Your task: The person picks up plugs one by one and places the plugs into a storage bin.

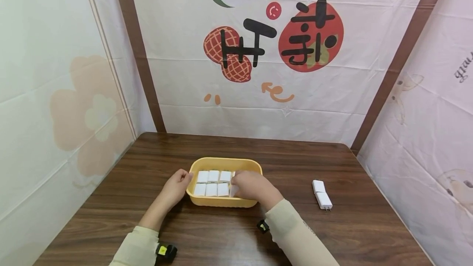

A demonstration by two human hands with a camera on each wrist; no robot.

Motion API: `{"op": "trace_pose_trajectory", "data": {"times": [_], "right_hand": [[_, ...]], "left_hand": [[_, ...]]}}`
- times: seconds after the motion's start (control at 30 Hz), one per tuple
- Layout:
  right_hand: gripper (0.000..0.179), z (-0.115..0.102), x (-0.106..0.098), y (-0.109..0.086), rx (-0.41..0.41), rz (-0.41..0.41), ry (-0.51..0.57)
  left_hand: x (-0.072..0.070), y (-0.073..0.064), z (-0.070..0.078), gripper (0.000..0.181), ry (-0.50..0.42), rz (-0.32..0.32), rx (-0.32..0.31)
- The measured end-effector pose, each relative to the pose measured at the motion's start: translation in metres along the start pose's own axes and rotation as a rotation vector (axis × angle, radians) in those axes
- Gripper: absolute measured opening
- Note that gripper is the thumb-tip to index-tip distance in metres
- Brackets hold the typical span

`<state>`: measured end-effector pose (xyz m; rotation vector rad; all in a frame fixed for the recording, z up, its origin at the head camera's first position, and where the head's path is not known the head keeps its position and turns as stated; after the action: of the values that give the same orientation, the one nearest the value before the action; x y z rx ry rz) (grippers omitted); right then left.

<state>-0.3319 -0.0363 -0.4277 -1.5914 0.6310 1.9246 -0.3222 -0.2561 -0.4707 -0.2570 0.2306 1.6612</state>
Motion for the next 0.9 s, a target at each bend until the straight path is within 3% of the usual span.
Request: {"op": "trace_pose_trajectory", "data": {"times": [0.9], "right_hand": [[0.006, -0.0045, -0.0060, -0.0040, -0.024, 0.047, -0.034]], "left_hand": [[-0.0003, 0.0000, -0.0006, 0.031, 0.012, 0.005, -0.001]]}}
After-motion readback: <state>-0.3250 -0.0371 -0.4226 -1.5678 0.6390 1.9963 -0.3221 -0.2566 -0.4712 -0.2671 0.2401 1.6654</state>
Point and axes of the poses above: each hand's wrist, its own y-axis towards the middle knuckle, its own x-axis out of the palm, z = x × y, the point moved 9 cm from there along y, towards the middle knuckle, and after that the axes turned 12 degrees about -y, right-handed, at the moved point
